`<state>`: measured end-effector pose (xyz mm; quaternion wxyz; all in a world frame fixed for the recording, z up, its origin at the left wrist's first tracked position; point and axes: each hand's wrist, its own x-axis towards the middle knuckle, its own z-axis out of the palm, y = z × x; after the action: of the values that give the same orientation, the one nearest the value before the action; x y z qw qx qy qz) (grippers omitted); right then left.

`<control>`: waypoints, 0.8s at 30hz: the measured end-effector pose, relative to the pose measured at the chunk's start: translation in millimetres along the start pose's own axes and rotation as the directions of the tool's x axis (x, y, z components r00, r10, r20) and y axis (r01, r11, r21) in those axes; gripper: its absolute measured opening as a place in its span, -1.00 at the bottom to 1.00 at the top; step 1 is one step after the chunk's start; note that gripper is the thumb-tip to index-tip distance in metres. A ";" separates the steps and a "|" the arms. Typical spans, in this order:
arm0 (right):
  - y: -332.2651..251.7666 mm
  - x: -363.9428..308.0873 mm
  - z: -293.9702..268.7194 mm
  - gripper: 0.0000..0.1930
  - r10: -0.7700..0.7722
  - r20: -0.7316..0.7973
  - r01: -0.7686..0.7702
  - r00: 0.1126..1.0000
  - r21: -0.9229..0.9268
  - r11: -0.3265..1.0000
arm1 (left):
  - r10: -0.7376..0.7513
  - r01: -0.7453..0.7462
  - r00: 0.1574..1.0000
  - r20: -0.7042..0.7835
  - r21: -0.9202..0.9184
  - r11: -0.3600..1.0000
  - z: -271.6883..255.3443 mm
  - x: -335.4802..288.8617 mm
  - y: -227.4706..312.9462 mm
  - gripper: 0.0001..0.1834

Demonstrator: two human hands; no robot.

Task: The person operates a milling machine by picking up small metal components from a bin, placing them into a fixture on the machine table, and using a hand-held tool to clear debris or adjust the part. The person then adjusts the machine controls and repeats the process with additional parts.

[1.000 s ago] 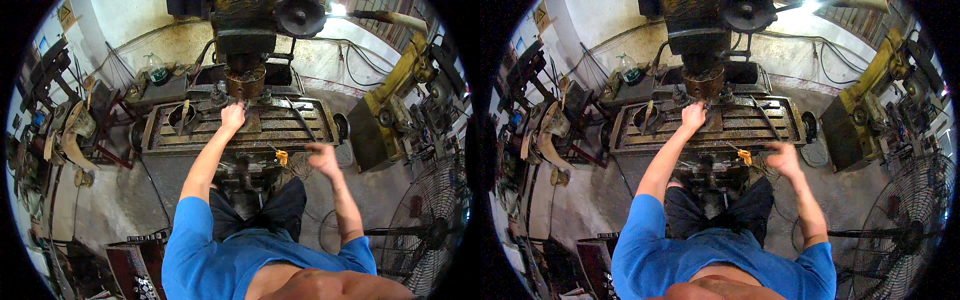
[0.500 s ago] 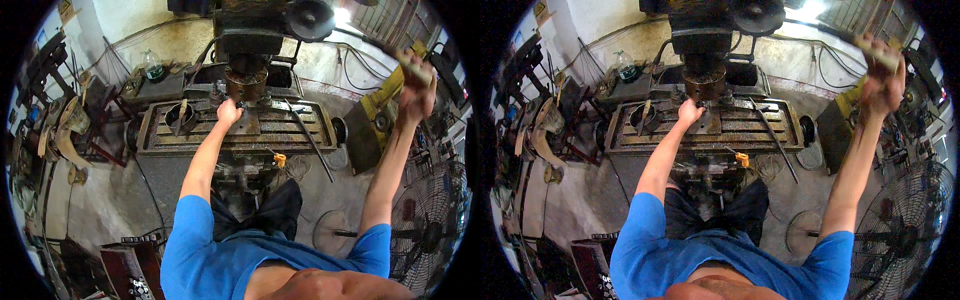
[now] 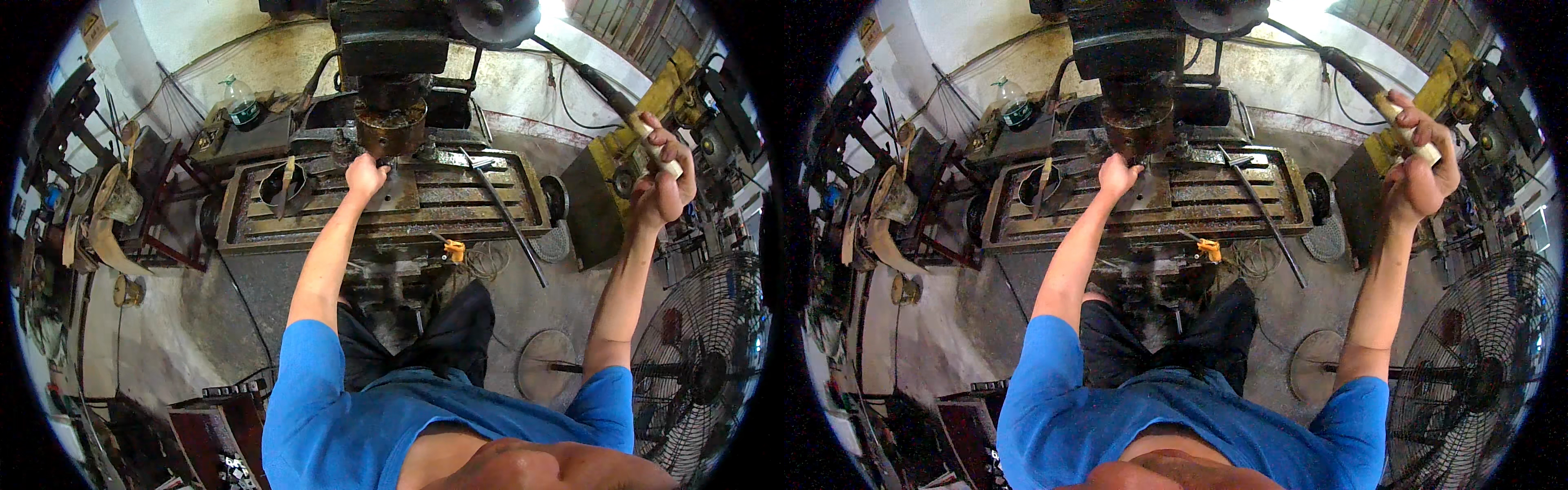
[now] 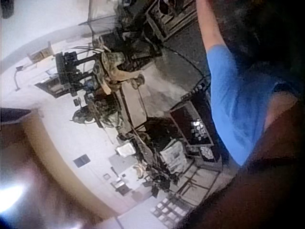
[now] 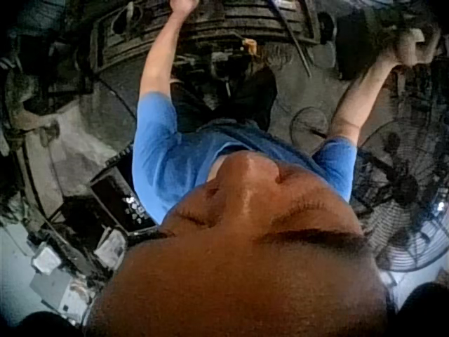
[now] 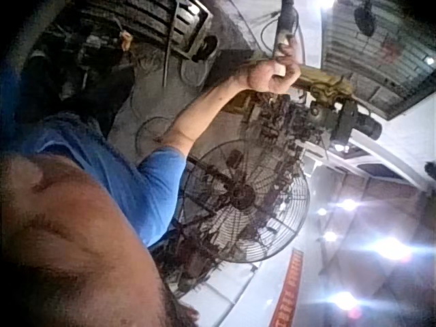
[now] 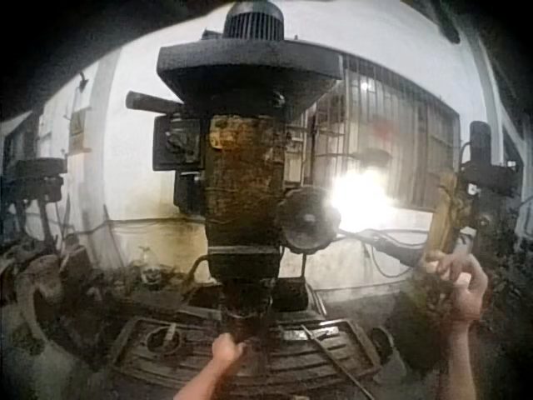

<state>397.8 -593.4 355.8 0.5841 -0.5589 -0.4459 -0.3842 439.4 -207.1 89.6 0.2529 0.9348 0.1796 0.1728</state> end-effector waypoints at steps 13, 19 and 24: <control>13.0 -47.2 6.5 -0.87 -0.007 -0.051 -0.004 0.999 -0.208 0.978 | 0.004 -0.004 0.999 -0.032 0.005 1.000 -2.6 -2.0 0.4 -0.64; 3.1 -38.2 9.8 -0.86 0.048 -0.070 -0.046 0.996 0.035 0.998 | -0.020 0.020 1.000 0.001 0.044 0.999 0.4 -4.1 -1.2 -0.63; 9.6 -48.3 9.7 -0.74 0.043 -0.089 -0.039 0.995 0.040 0.998 | 0.006 -0.005 1.000 0.011 -0.087 0.996 -3.9 -3.8 -9.3 -0.63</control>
<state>391.2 -585.4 306.7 0.6218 -0.5390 -0.4149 -0.3882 432.1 -199.6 87.0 0.2941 0.9244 0.1676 0.1760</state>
